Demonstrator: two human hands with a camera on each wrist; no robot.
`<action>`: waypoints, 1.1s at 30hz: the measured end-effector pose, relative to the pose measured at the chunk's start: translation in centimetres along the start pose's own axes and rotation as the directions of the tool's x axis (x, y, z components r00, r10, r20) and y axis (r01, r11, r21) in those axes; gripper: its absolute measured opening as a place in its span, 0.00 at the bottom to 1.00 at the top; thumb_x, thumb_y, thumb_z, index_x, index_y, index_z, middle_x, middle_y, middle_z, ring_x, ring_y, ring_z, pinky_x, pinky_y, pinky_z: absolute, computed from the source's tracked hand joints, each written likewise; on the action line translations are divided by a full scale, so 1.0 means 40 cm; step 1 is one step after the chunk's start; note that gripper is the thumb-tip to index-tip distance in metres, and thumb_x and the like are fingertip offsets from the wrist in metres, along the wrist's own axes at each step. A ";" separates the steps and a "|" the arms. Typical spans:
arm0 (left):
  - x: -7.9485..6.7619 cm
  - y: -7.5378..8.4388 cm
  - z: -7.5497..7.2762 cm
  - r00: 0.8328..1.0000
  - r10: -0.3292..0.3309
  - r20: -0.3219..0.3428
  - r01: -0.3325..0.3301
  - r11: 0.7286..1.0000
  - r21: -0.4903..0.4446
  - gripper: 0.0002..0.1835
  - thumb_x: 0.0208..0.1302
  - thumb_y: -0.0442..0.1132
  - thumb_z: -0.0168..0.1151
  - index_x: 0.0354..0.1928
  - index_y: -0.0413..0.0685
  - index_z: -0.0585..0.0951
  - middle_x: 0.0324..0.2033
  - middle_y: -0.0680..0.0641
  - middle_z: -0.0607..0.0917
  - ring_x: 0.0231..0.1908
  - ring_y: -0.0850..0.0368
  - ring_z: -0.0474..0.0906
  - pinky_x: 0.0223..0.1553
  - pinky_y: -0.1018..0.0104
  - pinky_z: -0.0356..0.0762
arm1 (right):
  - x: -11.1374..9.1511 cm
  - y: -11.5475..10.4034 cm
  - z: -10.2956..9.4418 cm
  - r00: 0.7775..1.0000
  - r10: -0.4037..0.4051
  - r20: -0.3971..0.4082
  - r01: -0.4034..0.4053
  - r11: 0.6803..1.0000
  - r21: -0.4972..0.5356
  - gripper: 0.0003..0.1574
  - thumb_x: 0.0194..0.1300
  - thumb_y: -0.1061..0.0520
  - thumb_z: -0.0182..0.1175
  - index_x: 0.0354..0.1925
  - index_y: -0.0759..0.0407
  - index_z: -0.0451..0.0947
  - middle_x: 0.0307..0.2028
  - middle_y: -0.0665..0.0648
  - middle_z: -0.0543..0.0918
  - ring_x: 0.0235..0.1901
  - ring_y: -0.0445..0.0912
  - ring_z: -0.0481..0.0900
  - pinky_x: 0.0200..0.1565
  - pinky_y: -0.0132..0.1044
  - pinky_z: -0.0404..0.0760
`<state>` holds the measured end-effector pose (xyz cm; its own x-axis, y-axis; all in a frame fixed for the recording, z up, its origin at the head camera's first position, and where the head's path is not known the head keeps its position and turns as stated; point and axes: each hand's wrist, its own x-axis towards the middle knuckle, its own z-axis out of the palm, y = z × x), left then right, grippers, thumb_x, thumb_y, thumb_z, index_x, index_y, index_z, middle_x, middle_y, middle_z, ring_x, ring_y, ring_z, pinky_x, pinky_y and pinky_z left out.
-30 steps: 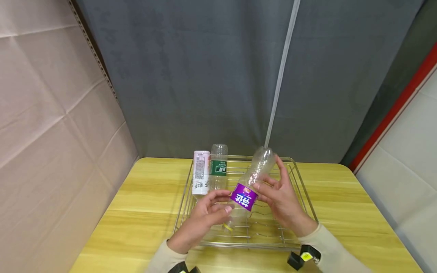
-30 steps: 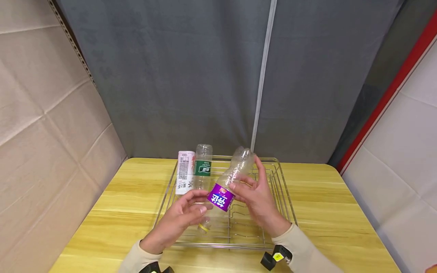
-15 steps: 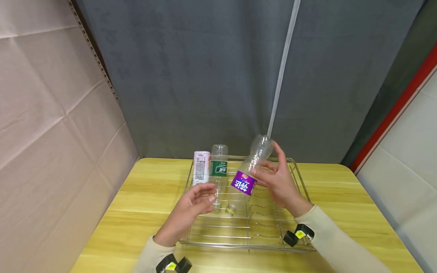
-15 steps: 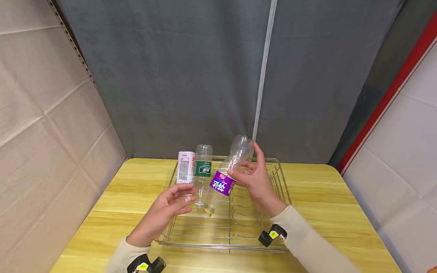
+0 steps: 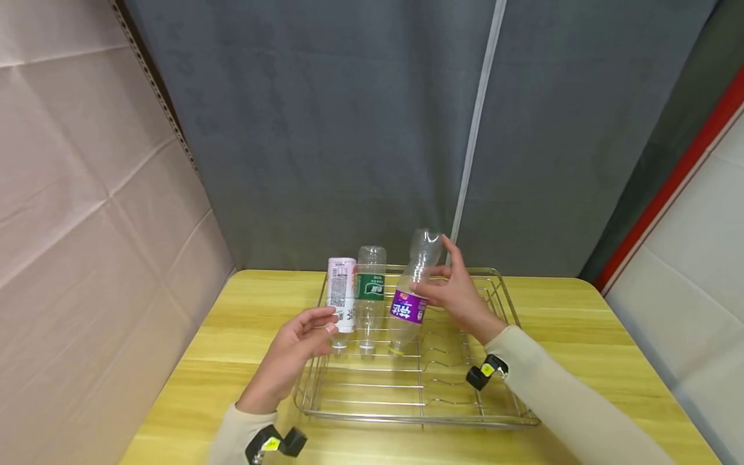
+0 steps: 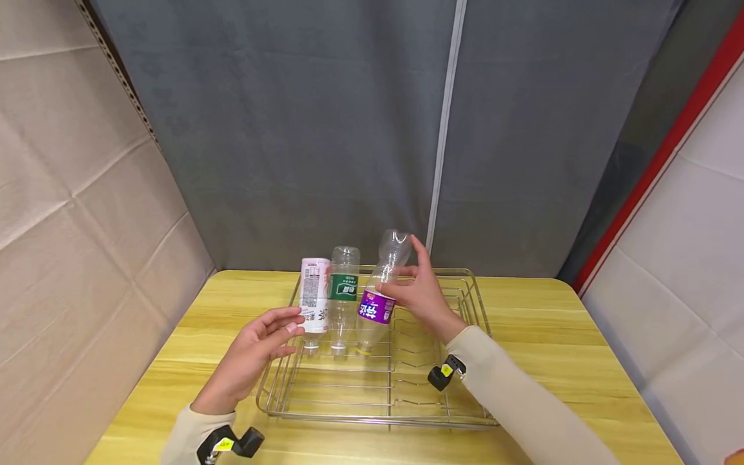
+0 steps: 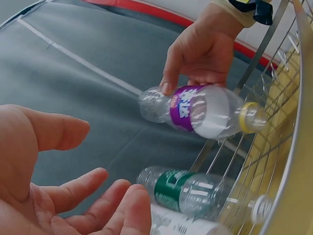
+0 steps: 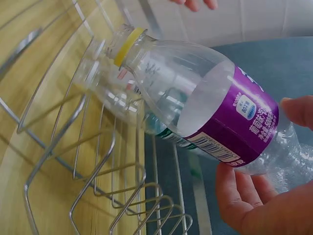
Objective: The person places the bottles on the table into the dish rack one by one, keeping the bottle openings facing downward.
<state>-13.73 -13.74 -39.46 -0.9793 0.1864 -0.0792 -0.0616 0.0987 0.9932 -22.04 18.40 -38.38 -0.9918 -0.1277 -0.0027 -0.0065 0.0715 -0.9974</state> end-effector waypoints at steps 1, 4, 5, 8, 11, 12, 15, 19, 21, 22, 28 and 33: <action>0.002 -0.002 -0.008 1.000 -0.002 -0.014 0.002 1.000 0.006 0.29 0.77 0.44 0.64 0.73 0.41 0.72 0.69 0.35 0.76 0.63 0.45 0.79 0.58 0.55 0.86 | 0.006 0.004 0.002 1.000 0.004 0.002 -0.004 1.000 -0.009 0.75 0.64 0.61 0.76 0.84 0.26 0.34 0.66 0.71 0.72 0.62 0.63 0.82 0.55 0.52 0.90; 0.006 -0.010 -0.033 0.997 -0.008 -0.071 0.011 0.999 0.030 0.28 0.78 0.45 0.63 0.73 0.42 0.73 0.69 0.36 0.78 0.65 0.44 0.79 0.59 0.53 0.85 | 0.021 0.015 0.010 1.000 0.011 0.003 -0.011 0.999 -0.034 0.76 0.63 0.61 0.76 0.84 0.27 0.34 0.66 0.71 0.72 0.62 0.64 0.82 0.54 0.52 0.90; 0.007 -0.013 -0.042 0.996 -0.010 -0.091 0.013 0.999 0.035 0.27 0.78 0.44 0.63 0.73 0.42 0.73 0.69 0.36 0.78 0.65 0.44 0.79 0.60 0.52 0.85 | 0.026 0.018 0.013 1.000 0.013 0.005 -0.013 0.999 -0.043 0.76 0.63 0.61 0.76 0.85 0.27 0.34 0.65 0.71 0.72 0.61 0.63 0.82 0.54 0.52 0.90; 0.009 -0.025 -0.068 0.989 -0.025 -0.146 0.032 0.998 0.044 0.26 0.78 0.44 0.63 0.72 0.43 0.74 0.68 0.38 0.79 0.66 0.44 0.78 0.60 0.53 0.85 | 0.041 0.027 0.019 1.000 0.014 0.006 -0.014 0.998 -0.062 0.76 0.63 0.61 0.77 0.85 0.29 0.34 0.65 0.72 0.71 0.57 0.61 0.84 0.52 0.51 0.91; 0.012 -0.040 -0.088 0.982 -0.042 -0.182 0.050 0.998 0.042 0.26 0.78 0.44 0.63 0.72 0.44 0.75 0.68 0.40 0.79 0.66 0.45 0.78 0.58 0.56 0.85 | 0.056 0.033 0.023 1.000 0.021 0.007 -0.020 0.997 -0.077 0.78 0.61 0.62 0.77 0.85 0.30 0.34 0.64 0.71 0.71 0.51 0.58 0.85 0.49 0.48 0.92; 0.014 -0.046 -0.093 0.981 -0.047 -0.187 0.055 0.998 0.041 0.26 0.78 0.44 0.63 0.73 0.44 0.74 0.68 0.40 0.79 0.66 0.45 0.78 0.58 0.57 0.84 | 0.061 0.034 0.024 1.000 0.026 0.006 -0.025 0.996 -0.087 0.78 0.60 0.62 0.78 0.85 0.29 0.34 0.63 0.71 0.72 0.50 0.58 0.85 0.48 0.47 0.92; 0.021 -0.067 -0.101 0.979 -0.055 -0.195 0.065 0.997 0.043 0.26 0.78 0.43 0.62 0.73 0.43 0.74 0.68 0.40 0.79 0.64 0.47 0.79 0.58 0.59 0.83 | 0.074 0.041 0.030 0.999 0.035 -0.001 -0.035 0.993 -0.116 0.79 0.58 0.64 0.78 0.85 0.30 0.35 0.62 0.70 0.73 0.49 0.58 0.84 0.47 0.46 0.92; 0.033 -0.098 -0.103 0.980 -0.071 -0.189 0.079 0.996 0.039 0.25 0.79 0.41 0.61 0.73 0.42 0.74 0.67 0.37 0.78 0.63 0.48 0.78 0.61 0.56 0.83 | 0.093 0.056 0.037 1.000 0.029 -0.003 -0.029 0.988 -0.153 0.80 0.58 0.64 0.78 0.86 0.32 0.35 0.61 0.69 0.75 0.52 0.59 0.83 0.48 0.48 0.92; 0.040 -0.111 -0.102 0.981 -0.084 -0.173 0.090 0.995 0.033 0.26 0.79 0.41 0.61 0.73 0.41 0.73 0.68 0.36 0.76 0.65 0.45 0.77 0.63 0.53 0.83 | 0.101 0.064 0.040 1.000 0.021 -0.005 -0.021 0.986 -0.168 0.80 0.58 0.65 0.78 0.86 0.33 0.35 0.60 0.69 0.76 0.52 0.59 0.83 0.47 0.48 0.92; 0.043 -0.117 -0.101 0.983 -0.090 -0.163 0.096 0.995 0.029 0.26 0.79 0.41 0.61 0.74 0.41 0.72 0.68 0.35 0.76 0.65 0.43 0.76 0.63 0.51 0.83 | 0.104 0.067 0.041 1.000 0.018 -0.007 -0.019 0.985 -0.173 0.80 0.57 0.65 0.79 0.86 0.33 0.36 0.59 0.69 0.76 0.52 0.59 0.83 0.47 0.47 0.92; 0.051 -0.132 -0.094 0.986 -0.117 -0.115 0.116 0.993 -0.014 0.27 0.79 0.39 0.59 0.76 0.44 0.70 0.69 0.33 0.74 0.68 0.39 0.75 0.63 0.45 0.84 | 0.114 0.077 0.046 1.000 0.007 -0.021 -0.012 0.974 -0.226 0.80 0.56 0.63 0.80 0.86 0.35 0.36 0.56 0.69 0.79 0.46 0.56 0.85 0.45 0.45 0.92; 0.051 -0.131 -0.088 0.989 -0.124 -0.085 0.121 0.992 -0.032 0.28 0.80 0.38 0.57 0.77 0.44 0.67 0.70 0.31 0.74 0.68 0.39 0.75 0.64 0.43 0.83 | 0.120 0.085 0.048 0.999 0.015 -0.028 -0.022 0.965 -0.260 0.80 0.55 0.61 0.81 0.86 0.36 0.37 0.56 0.67 0.80 0.45 0.56 0.86 0.46 0.44 0.91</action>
<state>-16.08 -17.33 -44.52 -0.9770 0.0888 -0.1940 -0.1862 0.0897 0.9784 -26.59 16.12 -41.91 -0.9950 -0.0985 -0.0153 -0.0180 0.3289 -0.9442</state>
